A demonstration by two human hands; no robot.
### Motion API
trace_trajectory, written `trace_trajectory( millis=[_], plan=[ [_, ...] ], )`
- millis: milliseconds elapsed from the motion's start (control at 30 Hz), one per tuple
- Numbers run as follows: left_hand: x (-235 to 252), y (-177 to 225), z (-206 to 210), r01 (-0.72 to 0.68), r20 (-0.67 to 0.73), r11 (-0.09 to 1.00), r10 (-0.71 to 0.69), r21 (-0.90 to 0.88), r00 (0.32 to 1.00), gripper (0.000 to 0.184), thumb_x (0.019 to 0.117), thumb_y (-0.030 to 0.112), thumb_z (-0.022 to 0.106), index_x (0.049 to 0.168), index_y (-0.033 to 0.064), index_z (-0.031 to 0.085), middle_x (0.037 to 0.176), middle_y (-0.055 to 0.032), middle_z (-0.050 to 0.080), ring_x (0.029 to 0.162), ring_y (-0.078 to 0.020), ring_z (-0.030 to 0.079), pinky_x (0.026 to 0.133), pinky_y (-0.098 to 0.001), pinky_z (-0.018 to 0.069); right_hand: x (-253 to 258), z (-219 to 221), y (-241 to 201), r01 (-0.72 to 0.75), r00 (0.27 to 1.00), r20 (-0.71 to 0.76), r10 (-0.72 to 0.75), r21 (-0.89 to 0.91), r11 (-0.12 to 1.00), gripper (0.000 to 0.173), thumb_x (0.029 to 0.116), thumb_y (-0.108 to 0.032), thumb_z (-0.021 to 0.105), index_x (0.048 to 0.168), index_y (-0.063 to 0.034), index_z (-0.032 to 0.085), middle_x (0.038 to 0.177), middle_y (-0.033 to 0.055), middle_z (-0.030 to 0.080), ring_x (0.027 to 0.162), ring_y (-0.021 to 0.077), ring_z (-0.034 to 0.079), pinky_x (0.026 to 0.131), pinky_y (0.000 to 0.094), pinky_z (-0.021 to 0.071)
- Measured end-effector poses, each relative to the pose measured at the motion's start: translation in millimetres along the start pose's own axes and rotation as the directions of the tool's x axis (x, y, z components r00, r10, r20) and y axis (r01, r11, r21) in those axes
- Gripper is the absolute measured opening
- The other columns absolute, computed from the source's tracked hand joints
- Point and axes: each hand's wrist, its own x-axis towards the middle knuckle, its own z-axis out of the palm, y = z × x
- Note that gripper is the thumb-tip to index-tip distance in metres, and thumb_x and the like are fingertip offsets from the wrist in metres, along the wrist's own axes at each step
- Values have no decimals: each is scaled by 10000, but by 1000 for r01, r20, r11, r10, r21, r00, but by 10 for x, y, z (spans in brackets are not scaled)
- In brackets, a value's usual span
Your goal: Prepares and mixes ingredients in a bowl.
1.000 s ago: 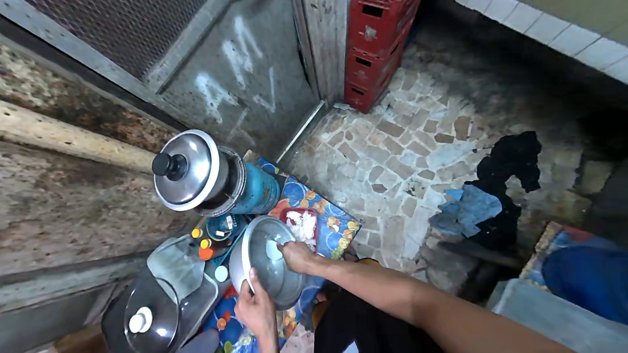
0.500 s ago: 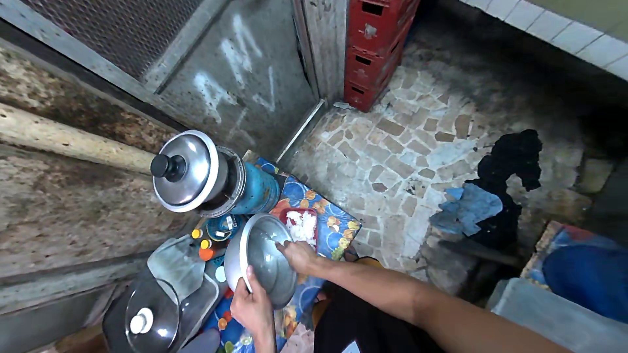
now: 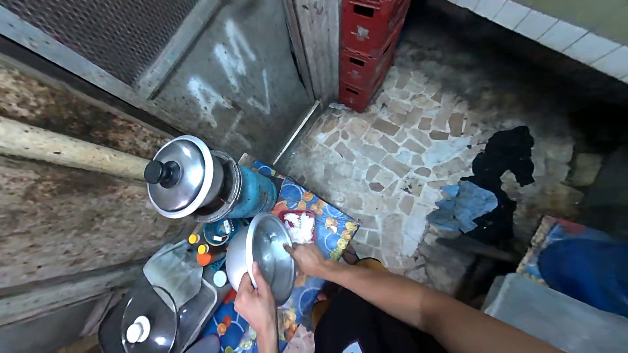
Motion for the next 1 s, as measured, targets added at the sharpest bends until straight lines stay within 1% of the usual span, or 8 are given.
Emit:
trace_trajectory(
  millis=[167, 267, 367, 533, 633, 800, 900, 1000],
  plan=[
    [-13, -59, 131, -54, 34, 998, 53, 27, 998, 571, 1040, 437, 514, 637, 35, 560, 526, -60, 478, 473, -210, 524, 475, -419, 417, -202, -188, 357, -42, 997, -71, 37, -69, 997, 541, 1037, -125, 489, 1572, -172, 426, 1274, 239, 639, 1017, 448, 685, 826, 627, 554],
    [-31, -93, 185, -57, 49, 998, 54, 41, 997, 582, 1040, 452, 502, 637, 37, 562, 535, -72, 492, 481, -231, 540, 473, -438, 423, -305, -302, 493, -59, 994, -99, 52, -71, 996, 527, 1048, -163, 467, 1574, -183, 426, 1288, 219, 643, 1030, 430, 689, 833, 617, 556],
    [-55, -65, 189, -58, 66, 998, 55, 38, 996, 586, 1040, 462, 493, 644, 38, 577, 541, -72, 507, 491, -237, 551, 480, -444, 427, -243, -315, 323, -1, 996, -87, -3, -43, 999, 506, 1059, -196, 475, 1564, -177, 441, 1304, 218, 639, 1058, 434, 681, 863, 622, 550],
    [-81, 66, 159, -127, 72, 992, 126, 9, 989, 572, 1035, 454, 507, 639, 47, 567, 539, -54, 497, 472, -207, 534, 461, -415, 426, 135, -237, -124, 63, 994, -85, -63, -7, 998, 507, 1014, -76, 506, 1517, -133, 480, 1303, 245, 631, 1031, 461, 680, 837, 638, 545],
    [-80, 55, 120, -160, 81, 987, 157, 31, 984, 570, 1033, 459, 496, 658, 44, 602, 564, -72, 541, 497, -231, 576, 467, -432, 451, 153, -302, 43, 6, 999, -48, -8, -34, 999, 541, 1001, -60, 529, 1533, -137, 470, 1328, 285, 605, 1055, 494, 664, 850, 671, 534],
    [-70, -108, 114, -121, 92, 990, 115, 65, 989, 582, 1039, 476, 474, 684, 37, 620, 587, -87, 572, 525, -252, 609, 485, -453, 472, -307, -376, 525, 10, 1000, -22, -12, -110, 994, 510, 1042, -234, 515, 1546, -170, 475, 1308, 230, 642, 1089, 451, 667, 899, 648, 523],
    [-81, -88, 139, -121, 103, 991, 115, 56, 988, 591, 1041, 475, 466, 678, 32, 611, 588, -96, 567, 528, -262, 606, 489, -459, 468, -373, -213, 363, 94, 995, -17, -95, -59, 994, 483, 1050, -233, 521, 1528, -169, 502, 1312, 220, 651, 1108, 440, 672, 913, 650, 529],
    [-102, -9, 157, -147, 99, 988, 142, 44, 985, 584, 1040, 472, 468, 678, 37, 613, 589, -87, 570, 520, -248, 604, 480, -451, 468, -168, 69, 91, 157, 988, 11, -157, -29, 987, 492, 1035, -226, 533, 1526, -201, 502, 1277, 212, 658, 1100, 429, 670, 890, 649, 532]
  ],
)
